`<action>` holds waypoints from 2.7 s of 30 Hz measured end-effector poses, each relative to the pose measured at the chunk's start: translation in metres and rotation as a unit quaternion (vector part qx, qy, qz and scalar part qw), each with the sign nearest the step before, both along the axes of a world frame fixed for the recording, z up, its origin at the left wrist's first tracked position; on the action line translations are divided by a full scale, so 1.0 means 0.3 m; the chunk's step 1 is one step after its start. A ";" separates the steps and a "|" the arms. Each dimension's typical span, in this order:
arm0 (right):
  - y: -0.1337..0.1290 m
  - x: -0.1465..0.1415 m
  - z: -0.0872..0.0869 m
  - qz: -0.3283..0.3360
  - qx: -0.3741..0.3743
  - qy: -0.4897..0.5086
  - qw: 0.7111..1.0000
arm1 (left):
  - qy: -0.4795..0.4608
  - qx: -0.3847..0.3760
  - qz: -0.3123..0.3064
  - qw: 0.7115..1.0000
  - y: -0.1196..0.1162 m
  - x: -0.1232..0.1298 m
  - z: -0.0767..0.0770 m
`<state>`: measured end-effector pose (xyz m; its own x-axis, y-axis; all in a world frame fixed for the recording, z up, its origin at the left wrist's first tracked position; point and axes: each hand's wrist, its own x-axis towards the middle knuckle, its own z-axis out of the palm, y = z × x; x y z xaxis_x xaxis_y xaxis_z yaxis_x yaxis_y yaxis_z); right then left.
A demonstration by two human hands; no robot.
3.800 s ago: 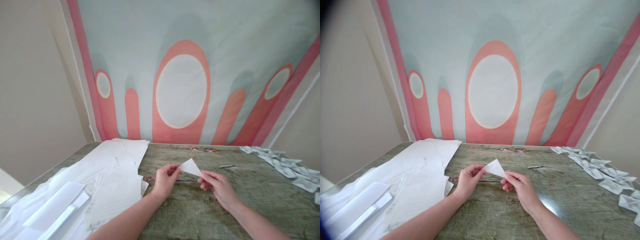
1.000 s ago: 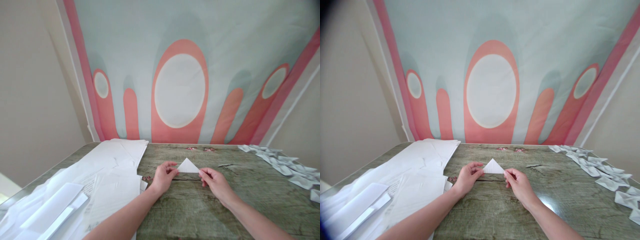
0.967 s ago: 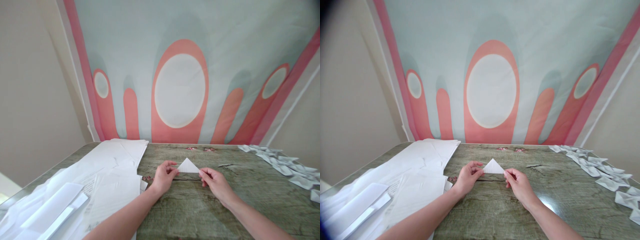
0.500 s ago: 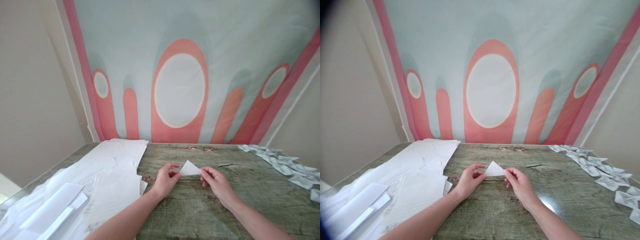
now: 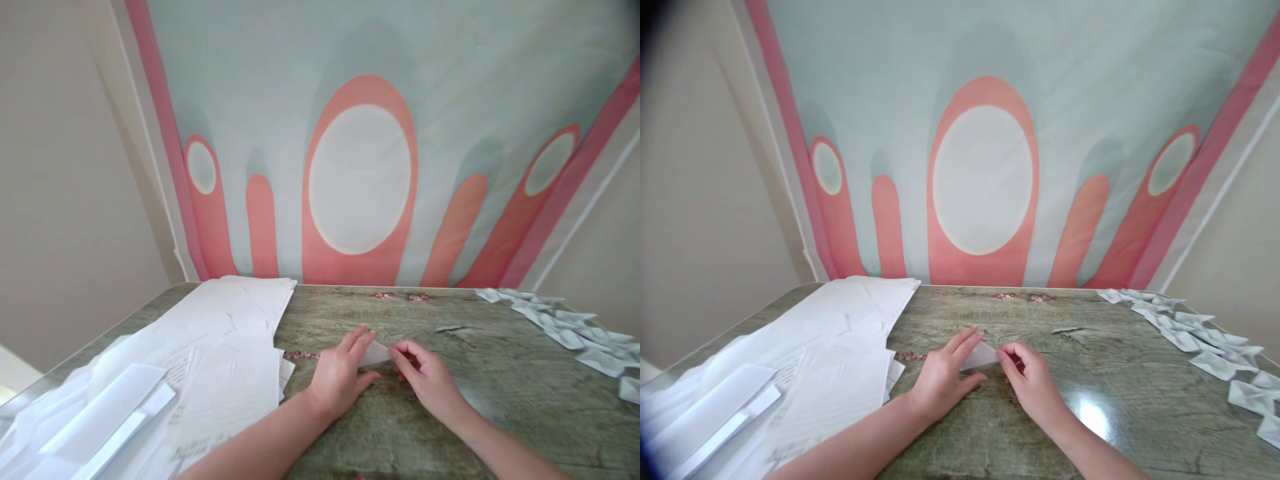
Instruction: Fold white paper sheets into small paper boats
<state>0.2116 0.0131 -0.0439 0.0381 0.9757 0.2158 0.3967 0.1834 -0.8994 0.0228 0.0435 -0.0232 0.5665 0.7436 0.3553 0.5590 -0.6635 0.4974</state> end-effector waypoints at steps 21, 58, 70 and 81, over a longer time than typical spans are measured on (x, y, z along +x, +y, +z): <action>-0.053 -0.031 0.021 0.046 0.068 -0.034 0.996 | -0.198 -0.133 -0.043 0.970 -0.022 0.025 -0.010; -0.014 0.007 -0.019 -0.004 0.137 -0.161 0.977 | -0.124 -0.140 -0.054 0.981 0.011 0.013 -0.026; -0.005 0.025 -0.032 0.032 0.181 -0.304 0.935 | -0.021 -0.034 -0.054 0.998 0.024 0.012 -0.037; -0.005 0.029 -0.019 0.094 0.188 -0.387 0.898 | 0.085 0.018 -0.056 0.995 0.014 -0.004 -0.016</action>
<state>0.2203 0.0115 -0.0497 -0.4226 0.8016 0.4230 0.8065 0.5455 -0.2280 0.0216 0.0476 -0.0279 0.6990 0.6612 0.2723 0.5551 -0.7418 0.3763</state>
